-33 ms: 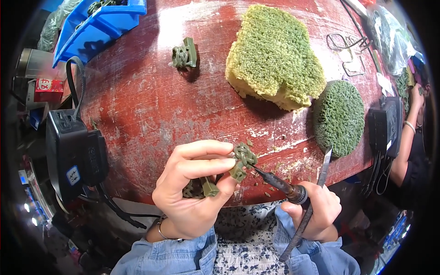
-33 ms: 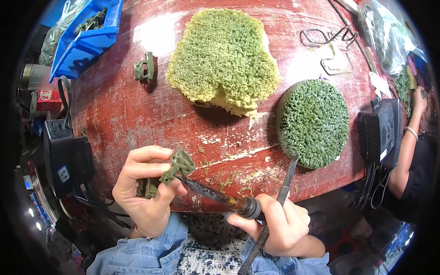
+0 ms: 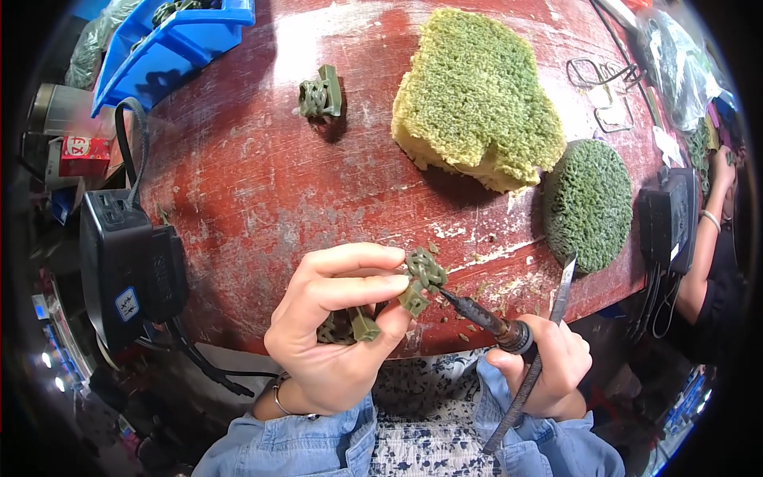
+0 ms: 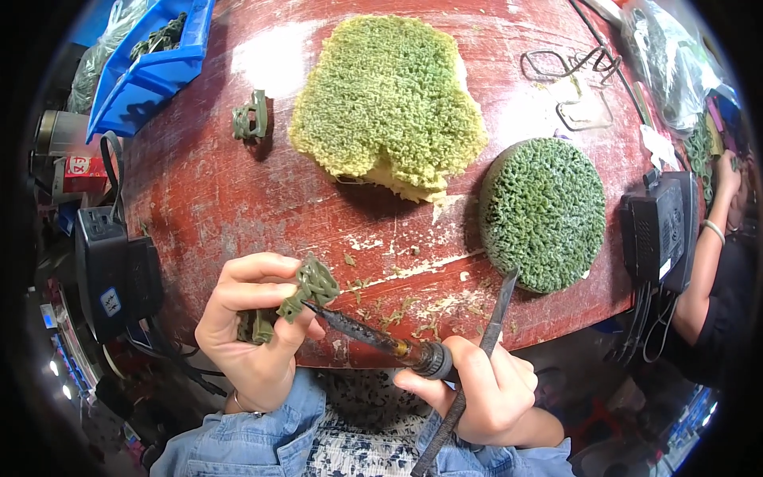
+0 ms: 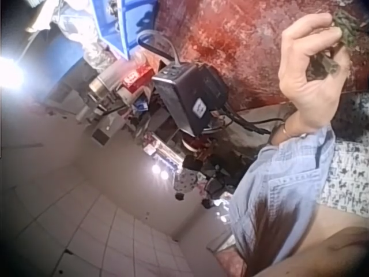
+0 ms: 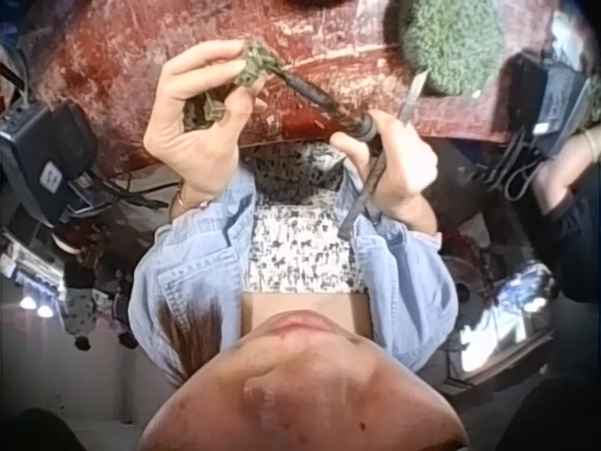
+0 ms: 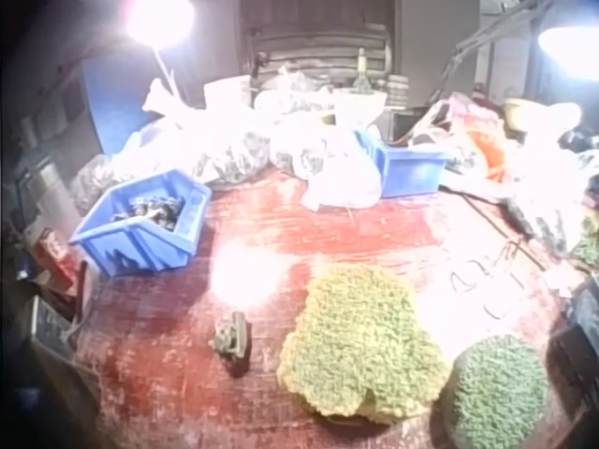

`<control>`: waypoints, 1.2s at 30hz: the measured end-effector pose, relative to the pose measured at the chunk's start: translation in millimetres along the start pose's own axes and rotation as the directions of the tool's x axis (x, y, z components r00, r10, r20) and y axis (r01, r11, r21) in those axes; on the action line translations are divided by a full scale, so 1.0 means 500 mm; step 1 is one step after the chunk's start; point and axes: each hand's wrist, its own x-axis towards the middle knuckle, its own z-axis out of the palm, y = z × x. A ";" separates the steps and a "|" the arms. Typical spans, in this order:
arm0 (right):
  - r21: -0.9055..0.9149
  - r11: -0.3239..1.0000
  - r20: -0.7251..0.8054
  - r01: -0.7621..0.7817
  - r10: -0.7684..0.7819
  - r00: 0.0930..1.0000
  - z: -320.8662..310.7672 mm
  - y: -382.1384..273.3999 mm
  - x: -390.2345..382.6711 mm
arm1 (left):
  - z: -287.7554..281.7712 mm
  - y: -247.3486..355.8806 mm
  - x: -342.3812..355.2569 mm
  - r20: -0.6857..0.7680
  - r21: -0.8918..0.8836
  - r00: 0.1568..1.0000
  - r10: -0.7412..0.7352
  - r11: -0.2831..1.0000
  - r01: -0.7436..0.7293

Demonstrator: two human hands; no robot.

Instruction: Using a heated soldering tool to bond or shape green jewelry components.

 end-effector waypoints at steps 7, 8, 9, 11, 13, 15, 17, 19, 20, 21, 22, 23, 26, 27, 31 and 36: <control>0.019 1.000 0.019 -0.015 0.015 1.000 -0.004 -0.002 0.001 | 0.000 0.006 0.001 -0.004 0.021 1.000 -0.018 1.000 0.019; 0.014 1.000 0.024 -0.018 0.017 1.000 -0.004 -0.002 0.002 | 0.000 0.005 0.001 -0.006 0.023 1.000 -0.017 1.000 0.017; 0.008 1.000 0.029 -0.019 0.019 0.999 -0.004 -0.002 0.002 | 0.000 0.005 0.001 -0.008 0.024 1.000 -0.014 1.000 0.014; 0.009 1.000 0.028 -0.011 0.011 1.000 -0.002 -0.001 0.002 | -0.001 0.005 0.002 -0.009 0.029 1.000 -0.015 0.999 0.015; 0.004 1.000 0.025 -0.007 0.007 1.000 -0.004 -0.001 0.000 | -0.006 0.002 0.002 -0.004 0.029 1.000 -0.015 0.999 0.015; 0.013 0.999 0.051 -0.040 0.039 0.998 -0.007 -0.001 -0.001 | -0.018 -0.009 0.002 0.154 0.128 0.985 0.081 0.987 -0.102; 0.038 0.998 0.042 -0.045 0.043 0.998 -0.007 0.000 -0.003 | -0.018 -0.014 0.004 0.160 0.121 0.982 0.098 0.986 -0.119; 0.060 0.997 0.031 -0.050 0.048 0.998 -0.008 0.000 -0.004 | -0.014 -0.010 0.004 0.167 0.113 0.979 0.117 0.984 -0.137; 0.059 0.997 0.030 -0.051 0.049 0.998 -0.009 -0.001 -0.005 | -0.006 -0.002 0.002 0.089 0.067 0.994 0.064 0.995 -0.070; 0.064 0.997 0.032 -0.051 0.049 0.998 -0.008 0.001 -0.003 | -0.002 0.003 0.002 0.009 0.022 1.000 0.001 1.000 -0.001; 0.069 0.996 0.035 -0.050 0.048 0.998 -0.008 0.002 -0.001 | -0.001 0.003 0.003 0.007 0.026 1.000 -0.001 1.000 0.001; 0.064 0.997 0.046 -0.046 0.043 0.998 -0.007 0.003 0.001 | 0.000 0.004 0.003 0.003 0.031 1.000 -0.005 0.999 0.005; 0.038 0.998 0.049 -0.040 0.038 0.998 -0.006 -0.003 0.004 | -0.002 0.004 0.001 0.001 0.028 1.000 -0.003 1.000 0.003; 0.025 0.999 0.047 -0.040 0.039 0.998 -0.006 -0.004 0.004 | -0.002 0.004 0.002 0.002 0.027 1.000 -0.004 1.000 0.004; 0.023 0.999 0.041 -0.043 0.042 0.998 -0.005 -0.005 0.005 | -0.002 0.005 0.002 0.011 0.027 1.000 -0.003 1.000 0.003; 0.124 0.990 -0.017 -0.071 0.074 0.997 -0.002 0.004 -0.007 | 0.001 0.003 0.001 -0.002 0.019 1.000 -0.010 1.000 0.010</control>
